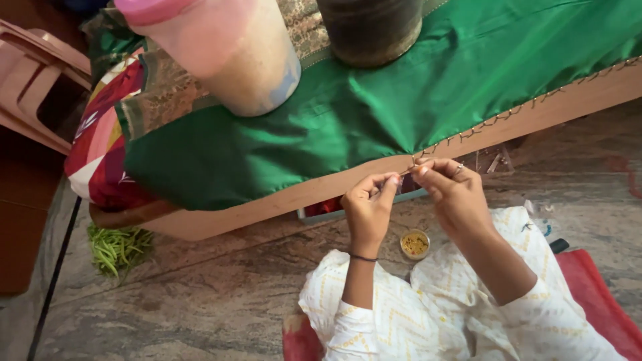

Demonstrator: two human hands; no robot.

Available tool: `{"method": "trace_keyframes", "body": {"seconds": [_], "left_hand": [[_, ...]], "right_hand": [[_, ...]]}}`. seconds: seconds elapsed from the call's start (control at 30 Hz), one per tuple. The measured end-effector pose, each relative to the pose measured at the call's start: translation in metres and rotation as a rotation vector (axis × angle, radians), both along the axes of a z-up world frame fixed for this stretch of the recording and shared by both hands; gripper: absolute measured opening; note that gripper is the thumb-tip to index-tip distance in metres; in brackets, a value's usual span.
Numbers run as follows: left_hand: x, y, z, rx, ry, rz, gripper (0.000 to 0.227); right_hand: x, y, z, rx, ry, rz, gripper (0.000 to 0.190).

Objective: Attaching decorative beads and thread to the edge of a green fabric.

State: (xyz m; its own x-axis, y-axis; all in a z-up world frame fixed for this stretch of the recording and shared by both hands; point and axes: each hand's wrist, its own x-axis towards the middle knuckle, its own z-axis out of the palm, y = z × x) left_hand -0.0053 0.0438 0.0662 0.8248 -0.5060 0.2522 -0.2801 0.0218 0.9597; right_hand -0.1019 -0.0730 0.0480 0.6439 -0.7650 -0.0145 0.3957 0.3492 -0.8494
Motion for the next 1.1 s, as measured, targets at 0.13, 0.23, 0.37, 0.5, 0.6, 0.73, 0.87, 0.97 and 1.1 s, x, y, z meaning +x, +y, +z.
{"method": "trace_keyframes", "body": {"seconds": [0.13, 0.23, 0.37, 0.5, 0.6, 0.73, 0.87, 0.97, 1.1], "left_hand": [[0.002, -0.007, -0.009, -0.039, 0.004, 0.04, 0.015], [0.004, -0.012, -0.025, -0.054, 0.034, 0.05, 0.016], [0.005, -0.018, -0.057, -0.195, 0.173, 0.079, 0.013], [0.008, -0.019, -0.059, -0.31, 0.521, -0.016, 0.012], [0.013, -0.026, -0.025, -0.341, 0.869, -0.127, 0.011], [0.026, -0.04, -0.031, -0.4, 1.018, -0.288, 0.023], [0.03, -0.051, -0.045, -0.334, 0.812, -0.308, 0.013], [0.024, -0.05, -0.041, -0.315, 0.766, -0.257, 0.009], [0.019, -0.047, -0.036, -0.339, 0.749, -0.26, 0.007]], "right_hand": [[0.011, 0.001, 0.005, 0.236, -0.102, 0.005, 0.004], [0.017, -0.003, 0.002, 0.338, -0.111, -0.048, 0.008], [0.016, -0.005, 0.001, 0.275, -0.094, -0.051, 0.006], [0.005, -0.001, -0.004, 0.17, -0.049, -0.093, 0.004], [-0.002, -0.01, -0.017, 0.169, -0.027, -0.094, 0.004], [-0.007, -0.016, -0.022, 0.113, 0.003, -0.051, 0.005], [-0.005, -0.02, -0.02, -0.074, 0.075, -0.032, 0.007], [-0.002, -0.01, 0.004, -0.342, 0.17, -0.088, 0.011], [0.001, -0.001, 0.029, -0.85, 0.317, -0.231, 0.018]]}}
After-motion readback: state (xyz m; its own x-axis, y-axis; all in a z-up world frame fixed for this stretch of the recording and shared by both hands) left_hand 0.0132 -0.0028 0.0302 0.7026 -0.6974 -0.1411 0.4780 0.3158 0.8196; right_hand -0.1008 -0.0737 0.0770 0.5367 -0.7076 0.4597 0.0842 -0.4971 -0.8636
